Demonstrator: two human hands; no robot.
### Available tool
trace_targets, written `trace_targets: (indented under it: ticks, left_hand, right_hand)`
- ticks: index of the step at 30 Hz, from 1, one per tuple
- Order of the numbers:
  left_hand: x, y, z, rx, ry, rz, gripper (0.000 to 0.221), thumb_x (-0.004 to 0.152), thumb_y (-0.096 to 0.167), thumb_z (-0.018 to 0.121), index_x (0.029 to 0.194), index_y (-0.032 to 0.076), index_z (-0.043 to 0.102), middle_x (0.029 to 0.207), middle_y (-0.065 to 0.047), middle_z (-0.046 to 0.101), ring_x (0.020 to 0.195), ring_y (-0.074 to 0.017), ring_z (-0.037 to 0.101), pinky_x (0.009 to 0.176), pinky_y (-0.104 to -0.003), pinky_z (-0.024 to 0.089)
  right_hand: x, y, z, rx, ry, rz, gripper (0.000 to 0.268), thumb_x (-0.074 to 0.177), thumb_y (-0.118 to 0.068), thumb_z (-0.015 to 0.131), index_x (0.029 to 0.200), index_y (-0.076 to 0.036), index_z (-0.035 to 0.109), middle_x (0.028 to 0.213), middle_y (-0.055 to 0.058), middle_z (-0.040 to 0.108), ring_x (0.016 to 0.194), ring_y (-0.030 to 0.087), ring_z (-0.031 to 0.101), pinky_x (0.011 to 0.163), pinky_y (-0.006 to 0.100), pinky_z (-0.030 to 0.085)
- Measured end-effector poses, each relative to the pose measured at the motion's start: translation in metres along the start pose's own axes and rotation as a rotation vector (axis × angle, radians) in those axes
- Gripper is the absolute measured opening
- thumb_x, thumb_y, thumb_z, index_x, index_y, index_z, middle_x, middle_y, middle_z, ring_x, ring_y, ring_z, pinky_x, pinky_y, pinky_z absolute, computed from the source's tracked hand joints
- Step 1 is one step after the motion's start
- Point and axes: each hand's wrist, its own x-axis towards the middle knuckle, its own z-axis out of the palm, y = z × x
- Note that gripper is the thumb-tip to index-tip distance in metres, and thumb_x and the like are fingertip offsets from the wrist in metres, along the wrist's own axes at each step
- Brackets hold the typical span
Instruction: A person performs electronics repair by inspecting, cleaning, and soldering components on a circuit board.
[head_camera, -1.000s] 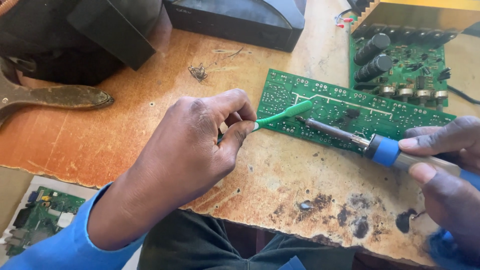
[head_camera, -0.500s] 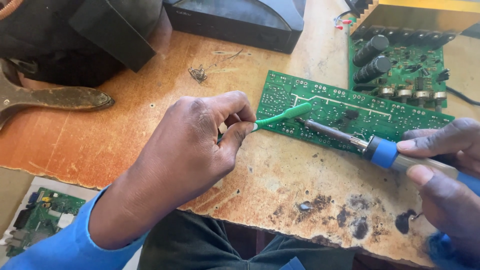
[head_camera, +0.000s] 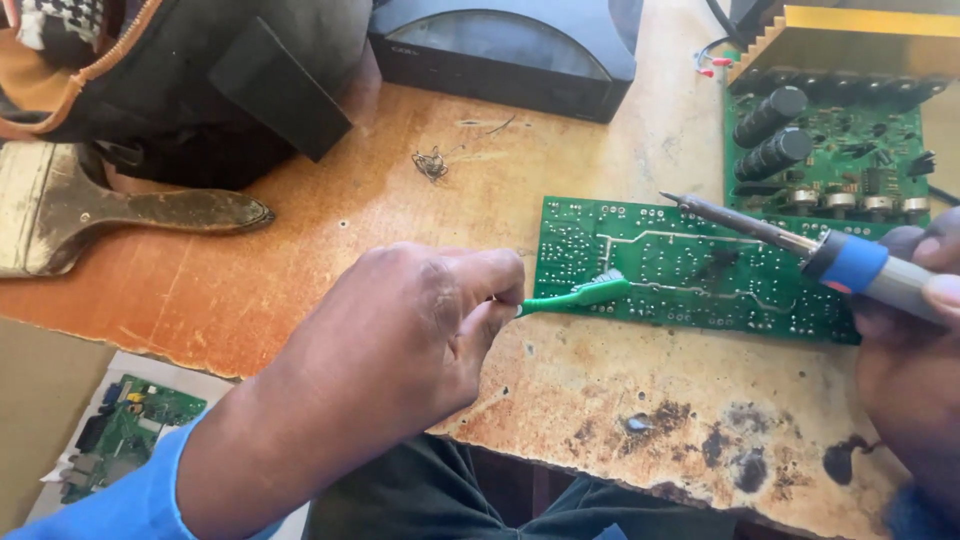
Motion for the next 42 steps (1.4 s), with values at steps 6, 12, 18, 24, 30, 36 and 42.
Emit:
trace_targets:
  ticks: [6,12,18,24,30,36,42]
  left_hand:
    - [-0.008,-0.001,0.005,0.034,-0.107,0.026,0.008,0.084,0.016,0.064,0.08,0.023,0.063,0.068,-0.004,0.072,0.062,-0.0398,0.062,0.052,-0.051,0.043]
    - [-0.005,0.005,-0.018,-0.106,0.076,0.062,0.007,0.083,0.017,0.074,0.083,0.024,0.075,0.058,0.006,0.069,0.037,-0.0151,0.042,0.041,-0.034,0.037]
    - [0.011,-0.005,0.0,-0.056,0.086,0.013,0.01,0.083,0.012,0.068,0.082,0.021,0.071,0.056,0.001,0.066,0.045,-0.0213,0.051,0.05,-0.041,0.04]
    - [0.004,-0.002,-0.009,-0.024,-0.026,-0.098,0.009,0.085,0.022,0.072,0.077,0.026,0.072,0.056,0.004,0.066,0.041,-0.0188,0.046,0.049,-0.037,0.039]
    - [0.007,-0.006,0.0,-0.043,-0.038,-0.017,0.006,0.086,0.019,0.069,0.08,0.022,0.069,0.055,-0.002,0.065,0.044,-0.0249,0.053,0.048,-0.043,0.039]
    - [0.008,-0.005,-0.011,-0.17,0.157,0.091,0.005,0.087,0.014,0.072,0.088,0.019,0.073,0.067,0.004,0.075,0.05,-0.0128,0.058,0.048,-0.032,0.044]
    - [0.019,-0.002,0.002,-0.247,0.27,0.085,0.02,0.098,0.018,0.057,0.11,0.014,0.074,0.07,0.002,0.071,0.039,-0.013,0.038,0.042,-0.034,0.033]
  right_hand:
    - [-0.007,-0.034,0.037,-0.202,0.009,-0.093,0.027,0.087,-0.039,0.054,0.107,-0.022,0.046,0.103,-0.003,0.045,0.068,0.006,0.041,0.061,0.017,0.035]
    - [-0.008,-0.037,0.045,-0.074,0.021,-0.129,0.029,0.086,-0.04,0.057,0.103,-0.021,0.045,0.089,-0.003,0.044,0.064,0.007,0.042,0.06,0.019,0.035]
    - [-0.014,-0.043,0.046,-0.119,0.024,-0.118,0.026,0.087,-0.038,0.057,0.102,-0.02,0.045,0.097,-0.002,0.045,0.07,0.007,0.043,0.06,0.017,0.036]
    - [-0.019,-0.052,0.054,-0.227,0.007,-0.147,0.029,0.08,-0.034,0.057,0.102,-0.02,0.046,0.101,-0.002,0.045,0.075,0.01,0.048,0.054,0.019,0.041]
    - [-0.023,-0.065,0.056,-0.327,0.011,-0.062,0.039,0.085,-0.031,0.052,0.121,-0.017,0.046,0.124,-0.003,0.049,0.073,0.01,0.051,0.061,0.018,0.042]
    - [-0.025,-0.043,0.022,-0.322,-0.059,-0.082,0.042,0.091,-0.035,0.054,0.125,-0.01,0.055,0.11,0.003,0.061,0.061,0.014,0.061,0.051,0.017,0.043]
    - [-0.038,-0.041,-0.002,-0.621,-0.065,0.036,0.055,0.098,-0.01,0.056,0.15,0.0,0.04,0.135,0.02,0.039,0.094,0.03,0.049,0.077,0.039,0.046]
